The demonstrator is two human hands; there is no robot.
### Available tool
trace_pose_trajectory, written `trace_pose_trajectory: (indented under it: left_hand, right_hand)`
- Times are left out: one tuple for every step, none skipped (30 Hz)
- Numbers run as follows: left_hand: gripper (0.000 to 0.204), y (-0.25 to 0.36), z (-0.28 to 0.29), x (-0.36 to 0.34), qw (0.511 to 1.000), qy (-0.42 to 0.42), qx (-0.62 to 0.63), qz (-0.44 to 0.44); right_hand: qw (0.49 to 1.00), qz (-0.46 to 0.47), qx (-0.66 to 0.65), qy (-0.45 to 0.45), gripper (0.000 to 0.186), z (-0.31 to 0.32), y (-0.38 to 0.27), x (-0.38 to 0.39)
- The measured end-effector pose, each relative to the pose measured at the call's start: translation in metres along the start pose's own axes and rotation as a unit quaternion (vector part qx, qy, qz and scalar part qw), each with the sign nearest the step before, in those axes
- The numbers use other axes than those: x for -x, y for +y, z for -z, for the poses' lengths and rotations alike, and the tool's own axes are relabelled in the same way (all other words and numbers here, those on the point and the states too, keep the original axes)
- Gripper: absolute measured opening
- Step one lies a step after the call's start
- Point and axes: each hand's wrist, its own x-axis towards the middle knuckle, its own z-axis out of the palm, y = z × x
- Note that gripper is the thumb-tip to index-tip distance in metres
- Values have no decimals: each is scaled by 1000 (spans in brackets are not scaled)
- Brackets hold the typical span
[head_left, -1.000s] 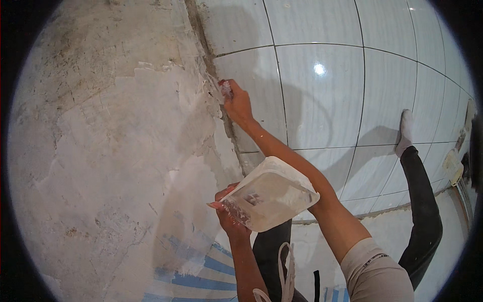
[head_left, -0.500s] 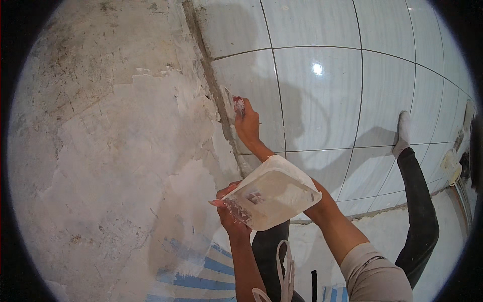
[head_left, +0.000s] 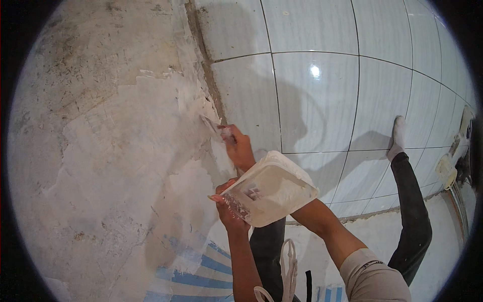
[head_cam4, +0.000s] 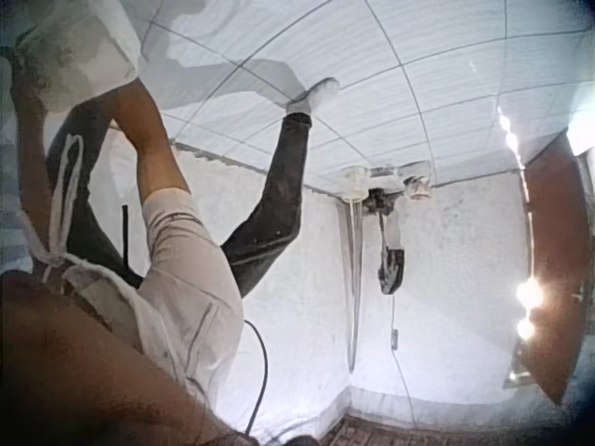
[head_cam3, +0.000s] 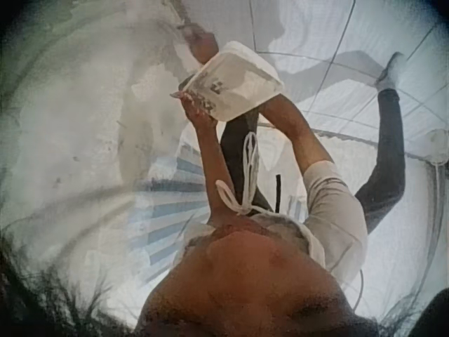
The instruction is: The person puts plaster powder into a container and mixes it with a putty knife, then applies the mixture onto the wall using the putty knife.
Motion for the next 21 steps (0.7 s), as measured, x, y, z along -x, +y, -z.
trace_pose_trajectory:
  left_hand:
    - [66,0,-1,0,1000,4,7,2]
    - [66,1,0,0,1000,8,13,4]
    - [66,-1,-4,-1,1000,6,14,3]
    - [63,-3,-6,-1,1000,-2,23,-4]
    - [61,-5,-8,-2,999,-11,32,-12]
    - [61,-4,-8,-2,999,-9,28,-13]
    - [63,-1,-7,-1,1000,-16,20,-13]
    - [65,0,-6,-1,1000,-23,12,-13]
    - [65,-1,-4,-1,1000,-21,10,-12]
    - [65,-1,-2,-1,1000,-19,10,-11]
    - [65,-2,-1,0,1000,-18,10,-10]
    - [65,-2,-3,1,1000,-18,10,-9]
    - [64,-1,-6,2,1000,-12,10,-9]
    - [63,-1,-9,3,1000,-7,11,-9]
    - [63,-1,-7,2,1000,-5,10,-11]
    - [62,-3,-3,2,1000,-6,30,-6]
    - [62,-4,-1,2,999,-7,49,0]
    - [62,-4,-2,2,999,-6,51,-1]
    - [61,-2,-4,2,998,-10,61,2]
    - [61,-2,-5,3,997,-14,69,4]
    - [61,-3,-6,3,997,-14,72,2]
  right_hand:
    - [1000,1,-2,-2,21,3,-3,-2]
    - [999,-3,6,37,23,5,-6,-6]
    - [997,-5,18,79,25,11,-8,-14]
    - [996,-4,20,82,25,14,-5,-25]
    - [989,29,37,144,25,15,-2,-39]
    - [976,59,48,202,26,11,1,-49]
    - [977,57,45,202,26,7,-1,-56]
    - [985,24,53,164,29,4,-4,-62]
    - [990,-8,61,126,32,1,-3,-65]
    - [990,-9,61,126,32,-5,-2,-64]
    - [992,49,68,98,36,-11,-2,-64]
    - [989,107,75,70,39,-17,-1,-65]
    - [993,71,87,39,42,-20,1,-61]
    - [993,71,90,40,42,-21,2,-56]
    - [989,118,71,51,43,-26,-2,-49]
    - [983,166,53,62,44,-29,-6,-42]
    - [983,166,53,60,44,-29,-10,-36]
    - [984,164,56,42,44,-26,-10,-29]
    - [985,162,58,23,44,-22,-11,-24]
    - [985,163,58,21,44,-18,-11,-21]
    - [993,114,43,7,42,-10,-8,-20]
